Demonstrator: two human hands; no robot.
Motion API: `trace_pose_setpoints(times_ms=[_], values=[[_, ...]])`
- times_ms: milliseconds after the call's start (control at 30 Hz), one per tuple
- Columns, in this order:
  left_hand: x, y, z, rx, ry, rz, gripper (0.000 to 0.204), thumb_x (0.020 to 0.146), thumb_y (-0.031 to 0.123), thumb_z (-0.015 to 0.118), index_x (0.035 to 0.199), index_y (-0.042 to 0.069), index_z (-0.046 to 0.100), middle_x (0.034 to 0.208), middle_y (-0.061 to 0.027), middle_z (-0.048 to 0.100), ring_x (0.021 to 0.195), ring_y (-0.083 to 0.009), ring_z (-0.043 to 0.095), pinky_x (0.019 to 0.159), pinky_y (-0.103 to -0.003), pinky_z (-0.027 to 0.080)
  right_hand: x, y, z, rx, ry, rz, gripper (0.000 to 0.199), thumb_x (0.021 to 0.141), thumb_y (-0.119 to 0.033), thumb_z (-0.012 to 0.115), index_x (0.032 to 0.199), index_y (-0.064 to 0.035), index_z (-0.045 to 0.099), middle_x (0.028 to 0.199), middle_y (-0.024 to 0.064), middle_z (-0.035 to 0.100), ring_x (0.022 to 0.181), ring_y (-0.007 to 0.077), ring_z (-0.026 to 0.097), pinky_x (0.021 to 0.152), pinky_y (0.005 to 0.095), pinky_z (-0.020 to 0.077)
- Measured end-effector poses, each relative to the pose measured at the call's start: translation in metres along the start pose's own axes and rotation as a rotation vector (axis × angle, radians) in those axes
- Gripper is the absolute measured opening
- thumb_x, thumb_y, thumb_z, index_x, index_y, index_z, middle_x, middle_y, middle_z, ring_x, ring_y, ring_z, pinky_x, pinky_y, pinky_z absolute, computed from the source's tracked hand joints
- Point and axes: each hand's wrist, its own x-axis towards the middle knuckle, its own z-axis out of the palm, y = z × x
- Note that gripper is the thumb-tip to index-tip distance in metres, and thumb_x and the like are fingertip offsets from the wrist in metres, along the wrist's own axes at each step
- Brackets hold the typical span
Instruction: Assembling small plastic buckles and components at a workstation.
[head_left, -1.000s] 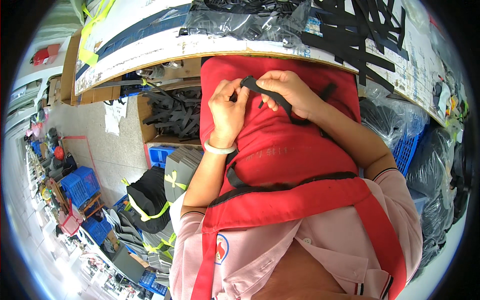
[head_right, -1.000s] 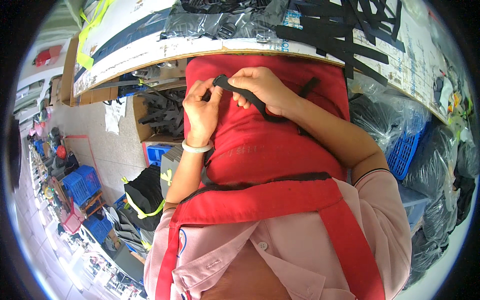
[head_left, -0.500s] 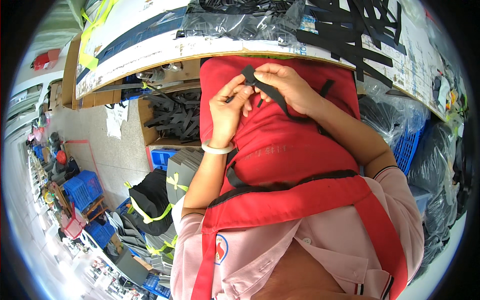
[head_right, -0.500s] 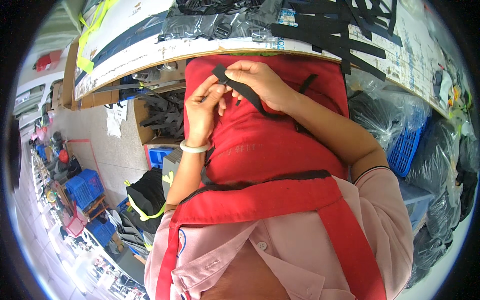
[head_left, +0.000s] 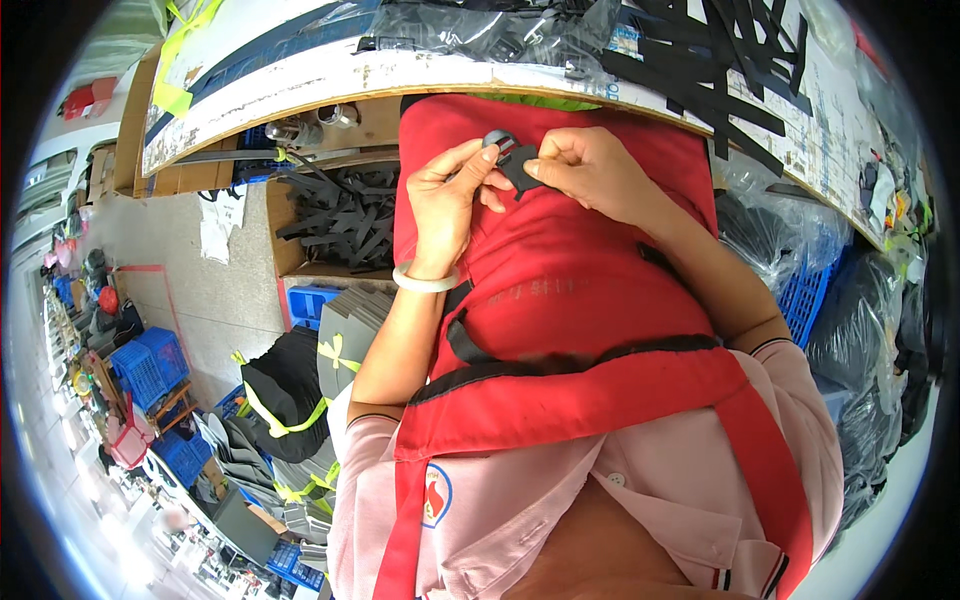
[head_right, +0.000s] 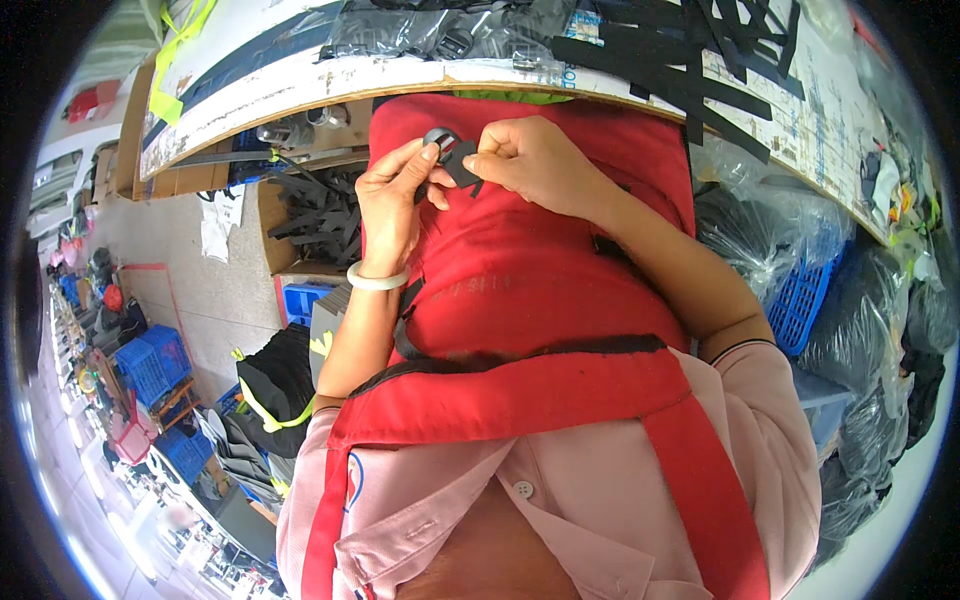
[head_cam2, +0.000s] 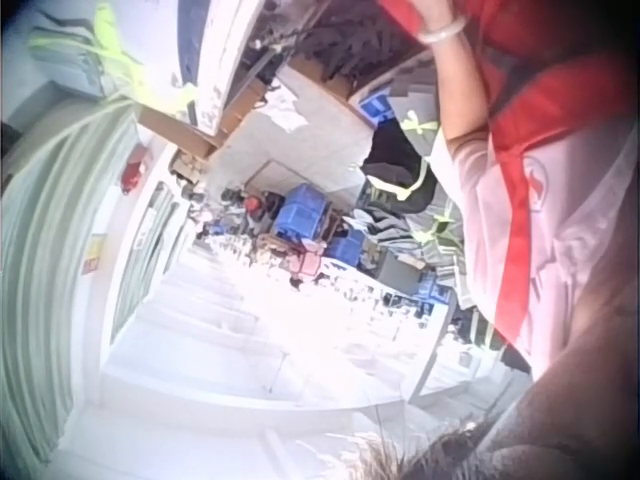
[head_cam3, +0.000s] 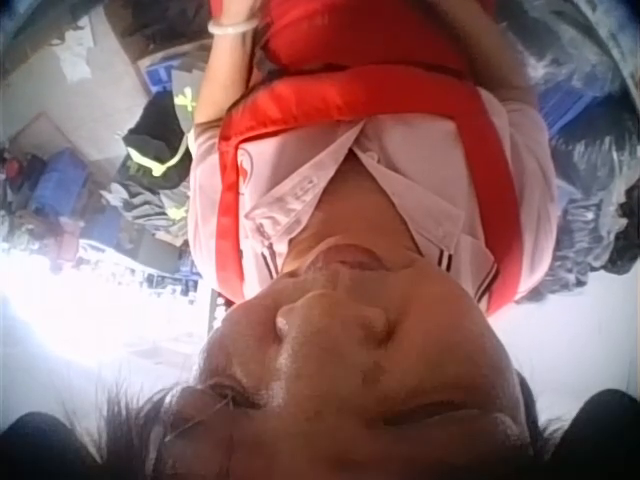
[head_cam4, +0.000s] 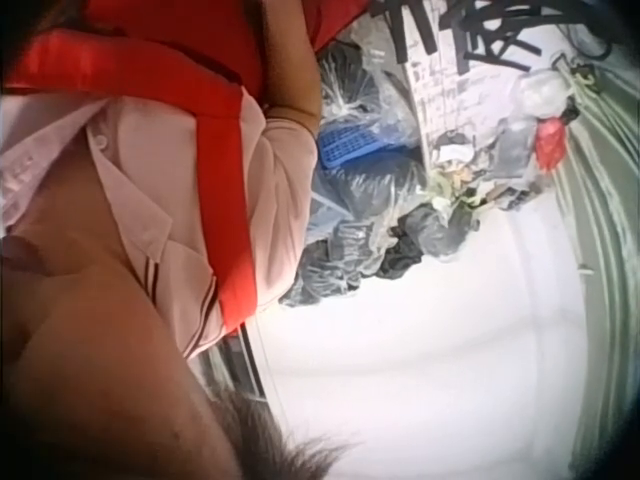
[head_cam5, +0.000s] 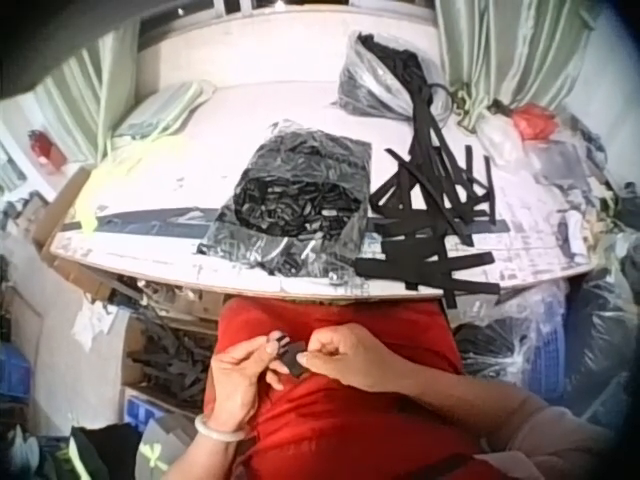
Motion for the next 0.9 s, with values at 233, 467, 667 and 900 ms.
trace_pose_setpoints(times_ms=[233,467,667,900], values=[[-0.003,-0.001,-0.001,0.064,-0.067,0.053,0.019,0.086,-0.001,0.065,0.104,-0.006,0.066,0.080,-0.0094,0.066,0.059,-0.0141,0.062,0.045,-0.022,0.049,0.012,0.005,0.001,0.219,-0.078,0.147,0.022,0.091,-0.023,0.062,0.078,-0.0060,0.057,0.057,-0.0043,0.047,0.044,0.0025,0.040,0.040,0.0188,0.0277],[-0.013,0.008,-0.006,0.163,-0.144,0.025,0.017,0.087,-0.002,0.063,0.103,-0.006,0.066,0.076,-0.0078,0.064,0.055,-0.0114,0.058,0.046,-0.021,0.045,0.012,0.016,-0.001,0.516,-0.295,0.238,0.019,0.094,-0.021,0.055,0.096,-0.0029,0.059,0.064,-0.0030,0.049,0.049,0.0031,0.043,0.044,0.0178,0.0332],[-0.053,0.070,-0.052,0.369,-0.223,0.030,0.014,0.089,0.003,0.061,0.099,-0.004,0.066,0.071,-0.0044,0.058,0.047,-0.0067,0.045,0.042,-0.020,0.032,0.015,0.021,-0.006,0.186,0.066,-0.051,0.016,0.094,-0.019,0.059,0.095,-0.0034,0.061,0.069,-0.0015,0.054,0.055,0.0049,0.048,0.052,0.0192,0.0392],[-0.069,0.086,-0.176,0.247,0.572,0.390,0.025,0.091,0.013,0.062,0.112,0.000,0.062,0.097,-0.0096,0.067,0.069,-0.0119,0.058,0.062,-0.022,0.048,0.004,0.007,-0.092,-0.990,0.711,-0.450,0.036,0.079,-0.021,0.071,0.111,-0.0095,0.063,0.102,0.0066,0.062,0.098,0.0251,0.058,0.084,0.0345,0.0483]])
